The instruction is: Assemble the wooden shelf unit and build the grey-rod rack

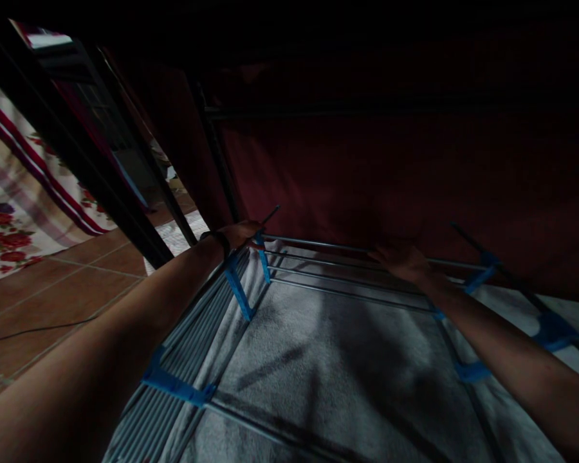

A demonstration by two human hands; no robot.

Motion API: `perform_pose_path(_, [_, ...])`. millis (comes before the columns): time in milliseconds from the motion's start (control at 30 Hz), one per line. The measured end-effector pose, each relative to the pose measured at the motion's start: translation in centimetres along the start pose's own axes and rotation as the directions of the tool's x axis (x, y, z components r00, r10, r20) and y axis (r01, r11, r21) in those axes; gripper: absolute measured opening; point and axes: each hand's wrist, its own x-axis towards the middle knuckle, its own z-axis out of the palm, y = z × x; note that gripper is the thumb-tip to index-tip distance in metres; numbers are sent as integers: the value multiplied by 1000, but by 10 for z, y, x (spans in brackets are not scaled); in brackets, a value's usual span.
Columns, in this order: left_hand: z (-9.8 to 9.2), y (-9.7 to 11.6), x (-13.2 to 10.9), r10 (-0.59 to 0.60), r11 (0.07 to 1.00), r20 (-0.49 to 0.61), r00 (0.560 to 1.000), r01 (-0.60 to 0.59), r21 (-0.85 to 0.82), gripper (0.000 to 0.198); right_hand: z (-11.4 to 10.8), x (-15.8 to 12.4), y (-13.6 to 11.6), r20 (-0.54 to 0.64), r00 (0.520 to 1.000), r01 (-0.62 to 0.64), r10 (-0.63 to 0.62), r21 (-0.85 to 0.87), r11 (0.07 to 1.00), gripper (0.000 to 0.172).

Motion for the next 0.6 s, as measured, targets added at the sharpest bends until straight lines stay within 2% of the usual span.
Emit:
perform_pose_path(100, [-3, -4, 6, -43, 997, -4, 999, 43, -71, 18, 4, 2, 6, 2, 1000, 21, -21, 69, 997, 43])
perform_pose_path(200, [-6, -9, 12, -64, 994, -21, 998, 62, -94, 21, 13, 4, 14, 6, 996, 91, -92, 106, 990, 39])
perform_pose_path(333, [-7, -12, 16, -68, 992, -22, 997, 65, -110, 19, 23, 6, 26, -28, 992, 125, -122, 184, 975, 38])
perform_pose_path(433, [-8, -13, 16, -63, 992, -9, 998, 62, -106, 19, 24, 3, 25, -50, 989, 147, -141, 166, 975, 39])
perform_pose_path(500, [-9, -14, 16, -53, 994, 5, 999, 53, -97, 19, 22, 1, 16, -59, 992, 115, -110, 93, 989, 40])
perform_pose_path(600, [-11, -16, 17, -42, 995, 7, 999, 42, -90, 20, 18, -2, -8, -136, 990, -26, 26, 3, 1000, 48])
